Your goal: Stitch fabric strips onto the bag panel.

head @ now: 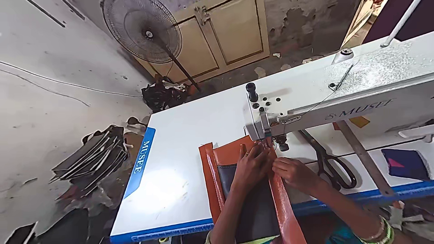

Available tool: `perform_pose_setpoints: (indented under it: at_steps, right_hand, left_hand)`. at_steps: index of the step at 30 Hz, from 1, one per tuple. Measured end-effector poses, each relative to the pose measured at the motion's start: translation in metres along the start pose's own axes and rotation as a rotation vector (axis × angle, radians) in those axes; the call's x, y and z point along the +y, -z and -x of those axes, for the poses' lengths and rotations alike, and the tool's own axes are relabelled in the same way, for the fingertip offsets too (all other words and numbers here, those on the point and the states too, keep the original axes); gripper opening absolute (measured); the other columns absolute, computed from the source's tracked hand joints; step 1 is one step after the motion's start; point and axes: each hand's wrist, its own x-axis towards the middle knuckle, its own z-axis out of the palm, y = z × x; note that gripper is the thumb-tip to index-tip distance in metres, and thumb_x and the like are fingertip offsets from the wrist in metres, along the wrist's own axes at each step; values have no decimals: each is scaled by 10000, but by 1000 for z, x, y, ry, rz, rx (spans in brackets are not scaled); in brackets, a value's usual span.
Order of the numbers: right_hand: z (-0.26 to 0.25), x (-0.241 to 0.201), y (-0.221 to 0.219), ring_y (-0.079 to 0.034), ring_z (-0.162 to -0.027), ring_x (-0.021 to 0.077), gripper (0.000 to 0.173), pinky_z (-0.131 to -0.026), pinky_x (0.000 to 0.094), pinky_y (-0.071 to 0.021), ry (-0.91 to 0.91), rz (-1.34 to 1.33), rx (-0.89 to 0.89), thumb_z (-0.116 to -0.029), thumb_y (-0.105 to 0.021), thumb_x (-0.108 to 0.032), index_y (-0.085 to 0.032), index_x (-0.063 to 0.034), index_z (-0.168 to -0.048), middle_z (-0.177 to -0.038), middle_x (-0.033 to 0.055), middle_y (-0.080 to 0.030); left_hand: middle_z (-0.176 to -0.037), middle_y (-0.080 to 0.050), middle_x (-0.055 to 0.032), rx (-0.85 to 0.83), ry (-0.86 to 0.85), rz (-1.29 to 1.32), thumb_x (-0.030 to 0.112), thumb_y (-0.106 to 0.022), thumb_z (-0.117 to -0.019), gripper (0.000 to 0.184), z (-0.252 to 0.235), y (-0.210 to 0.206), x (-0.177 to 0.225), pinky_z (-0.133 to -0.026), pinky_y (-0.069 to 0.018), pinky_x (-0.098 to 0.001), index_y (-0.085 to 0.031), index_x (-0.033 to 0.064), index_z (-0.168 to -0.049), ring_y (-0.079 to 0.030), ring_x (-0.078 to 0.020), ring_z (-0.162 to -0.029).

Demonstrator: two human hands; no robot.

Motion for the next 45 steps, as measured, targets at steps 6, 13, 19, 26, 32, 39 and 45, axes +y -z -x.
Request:
perform_pose_setpoints:
  at_steps: [6,13,19,26,32,39,45]
  right_hand:
    - [-8,9,4,-741,-899,278,151,-834,327,-593,0,-4,-29,-862,-579,94,-710,28,-829,-882,144,-741]
    - [-15,18,4,-741,-908,299,154,-809,353,-598,-38,-2,-70,-865,-578,106,-718,44,-860,-908,161,-740]
    - [-11,17,1,-744,-943,313,163,-837,390,-600,-58,-5,-29,-872,-583,93,-736,40,-889,-958,161,-755]
    - [-12,-18,-2,-726,-1041,284,179,-929,351,-569,19,-152,112,-897,-581,65,-743,-11,-885,-982,124,-767]
    - [-35,-33,8,-724,-932,324,104,-800,385,-597,-52,-121,-52,-873,-632,92,-717,46,-836,-880,173,-720]
    - [7,-36,2,-733,-1020,300,145,-907,360,-583,-113,-54,-2,-853,-617,101,-737,30,-894,-957,150,-755]
    - [9,-34,1,-743,-996,277,153,-903,336,-583,-110,-13,24,-866,-602,74,-740,11,-874,-939,131,-763]
  left_hand:
    - [-1149,-729,-217,59,70,-4,326,-690,-880,536,-7,-2,-2,-1106,-385,-636,-644,-89,-1217,-695,-379,-1137]
    - [-1066,-729,-245,21,114,-1,362,-678,-911,526,-21,1,-9,-1094,-391,-649,-657,-108,-1147,-703,-413,-1084]
    - [-997,-748,-212,77,-34,-1,236,-682,-900,320,-27,1,-24,-1029,-433,-685,-730,-44,-1048,-727,-409,-997]
    - [-1192,-737,-182,5,-68,76,190,-589,-950,280,-5,5,-13,-1053,-410,-689,-791,57,-1092,-669,-432,-1177]
    - [-1161,-737,-193,-50,-70,94,162,-562,-941,305,-7,12,-13,-1078,-402,-652,-784,35,-1107,-686,-405,-1136]
    - [-1174,-737,-177,-20,-94,-18,290,-566,-975,336,-3,2,-14,-1069,-430,-629,-790,81,-1115,-693,-382,-1133]
    - [-1129,-753,-163,18,-56,-51,305,-607,-955,307,-4,-1,-8,-1036,-449,-652,-801,114,-1097,-705,-394,-1103]
